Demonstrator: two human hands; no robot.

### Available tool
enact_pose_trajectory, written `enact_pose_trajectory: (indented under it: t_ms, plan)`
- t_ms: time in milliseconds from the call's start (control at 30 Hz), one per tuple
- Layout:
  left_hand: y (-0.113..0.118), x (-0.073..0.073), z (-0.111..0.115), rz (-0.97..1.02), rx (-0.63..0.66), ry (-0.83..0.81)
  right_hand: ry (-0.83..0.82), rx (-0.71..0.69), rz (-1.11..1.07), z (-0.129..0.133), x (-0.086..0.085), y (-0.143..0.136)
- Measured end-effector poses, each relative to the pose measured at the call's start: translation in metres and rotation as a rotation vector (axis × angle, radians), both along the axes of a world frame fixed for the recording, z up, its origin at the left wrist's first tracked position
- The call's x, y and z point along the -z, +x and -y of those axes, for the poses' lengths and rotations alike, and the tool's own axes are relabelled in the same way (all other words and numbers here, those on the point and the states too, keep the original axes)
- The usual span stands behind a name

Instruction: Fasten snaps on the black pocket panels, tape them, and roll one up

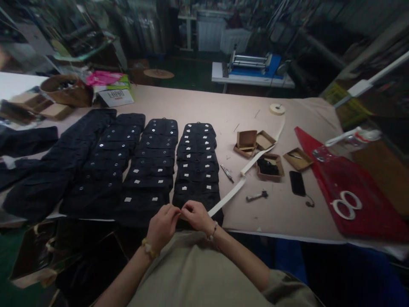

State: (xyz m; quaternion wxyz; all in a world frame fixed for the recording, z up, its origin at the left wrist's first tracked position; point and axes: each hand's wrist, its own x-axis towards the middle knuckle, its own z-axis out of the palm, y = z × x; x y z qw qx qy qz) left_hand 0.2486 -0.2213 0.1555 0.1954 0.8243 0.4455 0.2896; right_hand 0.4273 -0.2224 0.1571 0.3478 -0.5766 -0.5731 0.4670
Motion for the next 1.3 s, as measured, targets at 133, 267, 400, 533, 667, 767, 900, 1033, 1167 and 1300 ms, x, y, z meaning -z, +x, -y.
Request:
enact_pose_trajectory:
  t_ms: [133,267,400,533,667,767,900,1033,1167,1300]
  plan:
    - [-0.002,0.006,-0.005,0.250,0.016,0.094,-0.112,0.121,-0.195,-0.013,0.001,-0.001]
    - [0.002,0.004,-0.024,0.534,-0.063,-0.335,-0.140,0.128,-0.274,-0.017,-0.011,0.000]
    - [0.000,-0.006,-0.050,0.743,0.107,-0.719,-0.153,0.184,-0.211,-0.021,-0.021,-0.004]
    - [-0.010,-0.014,-0.075,0.754,0.257,-0.883,-0.093,0.165,-0.129,-0.031,-0.025,-0.013]
    - [-0.021,-0.016,-0.098,0.633,0.261,-0.815,-0.018,0.125,0.103,-0.047,-0.025,-0.027]
    - [-0.029,-0.013,-0.116,0.419,0.190,-0.601,0.026,0.081,0.261,-0.061,-0.021,-0.036]
    - [-0.039,-0.007,-0.138,0.226,0.208,-0.418,0.025,-0.042,0.399,-0.080,-0.016,-0.048]
    - [-0.051,-0.005,-0.151,0.103,0.277,-0.368,-0.042,-0.042,0.393,-0.101,-0.007,-0.056]
    - [-0.052,-0.001,-0.161,0.239,0.330,-0.317,-0.349,0.242,-0.230,-0.123,0.011,-0.060]
    - [-0.033,0.031,-0.208,0.683,-0.007,-0.556,-0.459,0.485,-0.435,-0.137,0.020,-0.058]
